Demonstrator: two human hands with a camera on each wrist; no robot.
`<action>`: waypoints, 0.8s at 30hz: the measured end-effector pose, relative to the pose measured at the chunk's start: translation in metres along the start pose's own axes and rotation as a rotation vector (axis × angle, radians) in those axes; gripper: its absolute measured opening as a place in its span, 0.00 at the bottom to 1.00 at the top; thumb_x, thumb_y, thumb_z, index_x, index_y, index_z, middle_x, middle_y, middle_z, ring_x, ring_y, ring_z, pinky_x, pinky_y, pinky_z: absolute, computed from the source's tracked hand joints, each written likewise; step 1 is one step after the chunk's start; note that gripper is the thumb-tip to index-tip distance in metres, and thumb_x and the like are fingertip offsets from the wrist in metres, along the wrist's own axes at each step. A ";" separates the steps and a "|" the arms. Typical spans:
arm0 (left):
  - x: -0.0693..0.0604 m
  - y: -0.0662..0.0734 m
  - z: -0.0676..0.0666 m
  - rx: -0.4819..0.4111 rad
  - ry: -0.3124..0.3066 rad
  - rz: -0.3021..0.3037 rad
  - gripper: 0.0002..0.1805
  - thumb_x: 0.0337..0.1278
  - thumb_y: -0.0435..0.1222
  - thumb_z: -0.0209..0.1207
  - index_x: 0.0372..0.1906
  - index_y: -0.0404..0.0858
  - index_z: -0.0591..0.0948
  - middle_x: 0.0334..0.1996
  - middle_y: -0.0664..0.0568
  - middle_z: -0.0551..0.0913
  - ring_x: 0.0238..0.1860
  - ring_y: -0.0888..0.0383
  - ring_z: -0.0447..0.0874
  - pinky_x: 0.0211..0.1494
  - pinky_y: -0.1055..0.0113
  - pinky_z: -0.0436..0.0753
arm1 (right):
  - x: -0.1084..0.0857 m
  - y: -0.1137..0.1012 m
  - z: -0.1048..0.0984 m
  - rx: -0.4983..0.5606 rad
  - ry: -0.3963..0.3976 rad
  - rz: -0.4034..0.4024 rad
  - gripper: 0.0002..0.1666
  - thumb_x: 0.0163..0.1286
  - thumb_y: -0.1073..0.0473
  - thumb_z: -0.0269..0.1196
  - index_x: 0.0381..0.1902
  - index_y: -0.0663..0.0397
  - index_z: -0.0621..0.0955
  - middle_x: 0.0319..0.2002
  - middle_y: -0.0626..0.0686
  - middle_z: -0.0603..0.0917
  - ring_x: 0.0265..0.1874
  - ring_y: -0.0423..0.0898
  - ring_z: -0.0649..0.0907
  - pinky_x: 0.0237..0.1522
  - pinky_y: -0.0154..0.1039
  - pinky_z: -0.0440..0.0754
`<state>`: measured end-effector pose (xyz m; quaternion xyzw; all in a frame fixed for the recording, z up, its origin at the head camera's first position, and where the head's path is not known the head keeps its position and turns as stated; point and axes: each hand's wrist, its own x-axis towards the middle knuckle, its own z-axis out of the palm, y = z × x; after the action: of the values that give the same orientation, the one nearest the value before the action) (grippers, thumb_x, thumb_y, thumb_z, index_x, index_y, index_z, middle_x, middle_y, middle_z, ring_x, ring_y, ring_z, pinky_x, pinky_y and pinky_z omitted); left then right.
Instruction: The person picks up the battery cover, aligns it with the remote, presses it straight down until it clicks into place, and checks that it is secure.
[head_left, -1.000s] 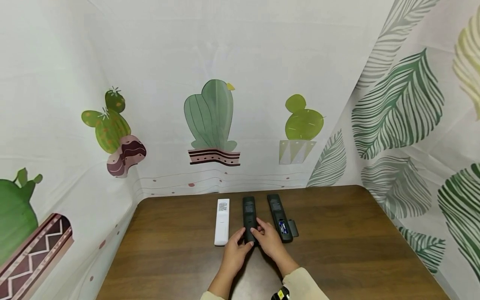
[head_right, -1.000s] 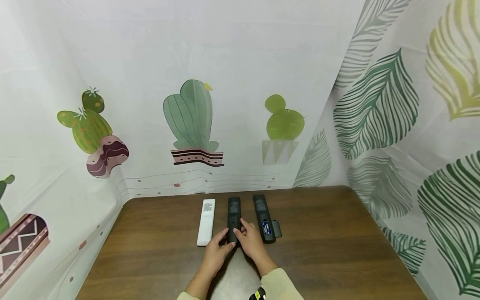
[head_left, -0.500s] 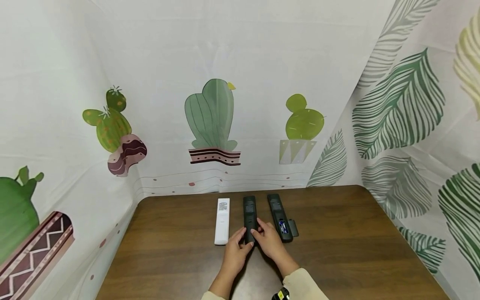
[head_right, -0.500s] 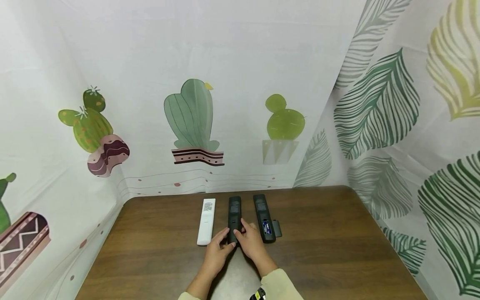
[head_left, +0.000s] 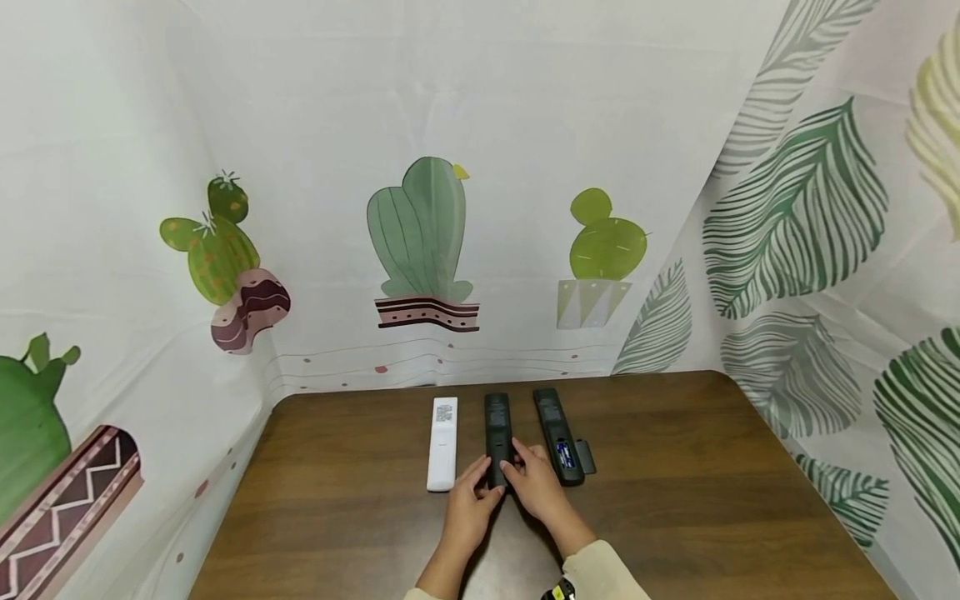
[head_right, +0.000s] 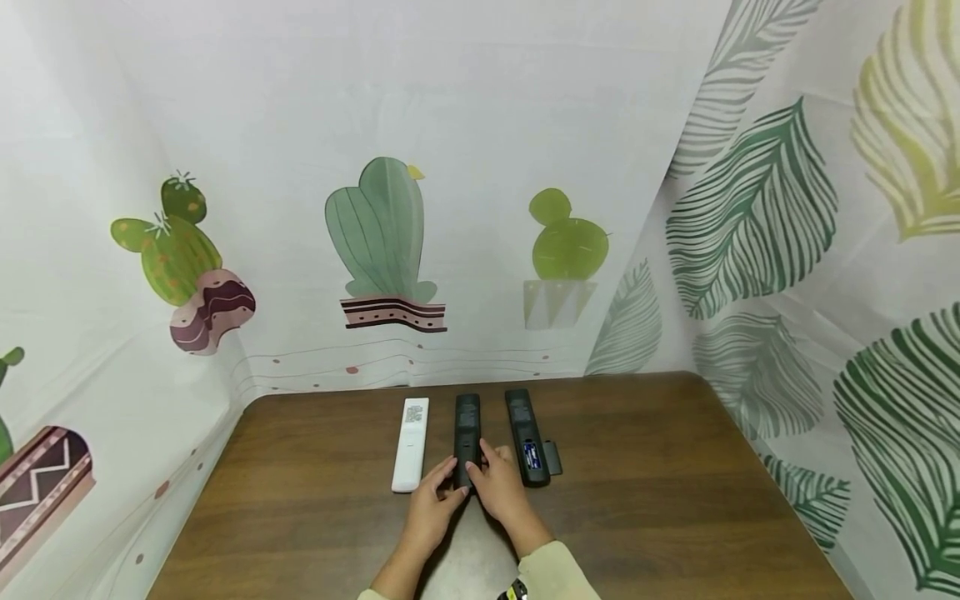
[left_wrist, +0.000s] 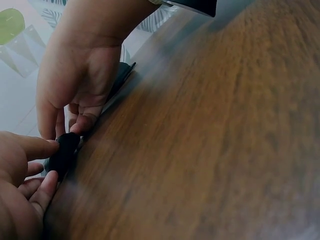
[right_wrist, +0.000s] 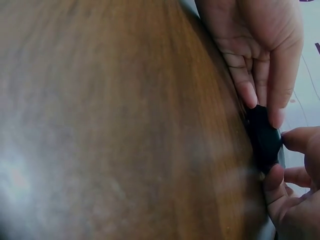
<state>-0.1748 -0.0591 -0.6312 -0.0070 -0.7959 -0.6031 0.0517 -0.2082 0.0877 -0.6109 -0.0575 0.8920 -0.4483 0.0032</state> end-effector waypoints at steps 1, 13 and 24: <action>0.000 0.000 0.000 -0.004 -0.002 0.000 0.30 0.55 0.29 0.69 0.65 0.29 0.77 0.68 0.36 0.75 0.57 0.47 0.80 0.47 0.73 0.84 | 0.000 0.000 0.000 0.000 0.000 0.001 0.35 0.72 0.52 0.63 0.70 0.67 0.71 0.48 0.60 0.77 0.37 0.43 0.76 0.38 0.33 0.75; -0.002 0.001 0.001 0.021 0.007 0.002 0.28 0.56 0.28 0.67 0.64 0.30 0.78 0.68 0.38 0.76 0.59 0.47 0.80 0.50 0.73 0.84 | -0.001 -0.001 0.000 0.017 0.002 0.013 0.34 0.72 0.54 0.63 0.69 0.67 0.72 0.49 0.61 0.77 0.36 0.42 0.76 0.36 0.31 0.74; -0.003 0.000 0.001 0.031 0.024 0.015 0.27 0.57 0.29 0.67 0.64 0.31 0.79 0.68 0.39 0.76 0.54 0.51 0.83 0.49 0.73 0.84 | -0.004 -0.003 -0.001 0.014 -0.010 0.015 0.35 0.72 0.53 0.63 0.70 0.67 0.71 0.50 0.60 0.77 0.35 0.42 0.75 0.34 0.32 0.74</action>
<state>-0.1714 -0.0577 -0.6314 -0.0051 -0.8045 -0.5903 0.0657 -0.2037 0.0872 -0.6082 -0.0529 0.8893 -0.4541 0.0113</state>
